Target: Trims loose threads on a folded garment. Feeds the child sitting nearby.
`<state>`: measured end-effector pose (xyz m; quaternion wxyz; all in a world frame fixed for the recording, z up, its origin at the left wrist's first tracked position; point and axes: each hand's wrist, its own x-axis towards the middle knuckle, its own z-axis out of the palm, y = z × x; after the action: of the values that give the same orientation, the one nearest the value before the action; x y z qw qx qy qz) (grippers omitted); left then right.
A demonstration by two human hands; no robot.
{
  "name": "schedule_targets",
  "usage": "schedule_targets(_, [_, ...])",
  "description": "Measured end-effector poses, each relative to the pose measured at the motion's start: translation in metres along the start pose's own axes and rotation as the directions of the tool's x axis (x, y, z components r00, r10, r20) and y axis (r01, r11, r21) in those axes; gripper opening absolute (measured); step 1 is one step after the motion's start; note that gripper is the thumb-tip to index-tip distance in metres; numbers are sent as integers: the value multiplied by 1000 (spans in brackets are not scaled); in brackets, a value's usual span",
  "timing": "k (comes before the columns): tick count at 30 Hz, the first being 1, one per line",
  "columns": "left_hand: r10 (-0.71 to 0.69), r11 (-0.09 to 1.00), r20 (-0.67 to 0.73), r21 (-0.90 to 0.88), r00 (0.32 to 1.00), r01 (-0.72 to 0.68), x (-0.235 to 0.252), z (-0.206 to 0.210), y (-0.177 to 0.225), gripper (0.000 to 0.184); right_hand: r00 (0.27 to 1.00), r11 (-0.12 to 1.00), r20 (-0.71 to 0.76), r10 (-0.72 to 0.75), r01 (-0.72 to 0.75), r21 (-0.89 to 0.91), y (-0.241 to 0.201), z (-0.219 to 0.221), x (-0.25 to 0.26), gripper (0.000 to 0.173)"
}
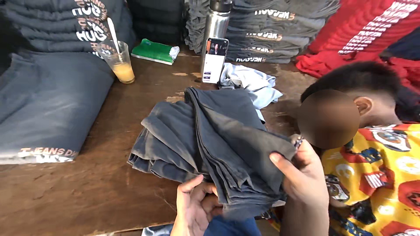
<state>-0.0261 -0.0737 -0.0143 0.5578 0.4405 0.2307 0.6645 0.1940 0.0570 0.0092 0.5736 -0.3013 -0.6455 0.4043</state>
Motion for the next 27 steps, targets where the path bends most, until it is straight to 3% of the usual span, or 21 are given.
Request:
schedule_targets(2, [5, 1000, 5, 5, 1000, -5, 1, 0, 0, 94, 986, 998, 166, -27, 16, 67, -11, 15, -6, 26])
schedule_targets(4, [5, 1000, 16, -7, 1000, -5, 2, 1, 2, 84, 937, 999, 349, -31, 22, 30, -16, 29, -15, 45])
schedule_targets(6, [7, 1000, 34, 12, 999, -8, 5, 3, 6, 80, 905, 991, 424, -29, 83, -109, -18, 41, -22, 61])
schedule_targets(9, [67, 989, 86, 123, 994, -77, 9, 5, 9, 75, 943, 951, 313, -108, 190, -245, -16, 50, -29, 45])
schedule_targets(12, [136, 932, 208, 305, 969, -196, 24, 0, 15, 57, 987, 962, 84, -138, 154, -227, -16, 30, -22, 36])
schedule_targets(14, [170, 796, 296, 521, 940, -308, 47, -8, 24, 42, 979, 945, -132, -154, 107, -309, -15, 5, -10, 35])
schedule_targets(15, [172, 673, 334, 647, 927, -358, 63, -13, 29, 37, 963, 927, -220, -155, 64, -370, -11, -7, -4, 34])
schedule_targets(17, [139, 318, 354, 868, 925, -380, 100, -30, 35, 36, 945, 874, -314, -96, -71, -481, 6, -30, -2, 40])
schedule_targets(19, [45, 12, 319, 947, 947, -320, 144, -57, 35, 40, 928, 821, -369, -41, -179, -542, 18, -41, -13, 47])
schedule_targets(21, [-75, -123, 210, 968, 975, -218, 184, -92, 36, 51, 911, 838, -390, -136, -105, -535, 10, -38, -29, 38])
schedule_targets(22, [-134, -120, 128, 982, 983, -144, 198, -106, 36, 58, 903, 864, -382, -198, -23, -502, -2, -34, -37, 30])
schedule_targets(25, [-320, 51, -85, 993, 944, 106, 213, -132, 32, 63, 949, 956, -218, -226, 173, -238, -42, -11, -54, 13])
schedule_targets(27, [-355, 49, -166, 979, 920, 196, 201, -135, 29, 58, 989, 987, -11, -151, 150, -64, -50, 10, -63, 9])
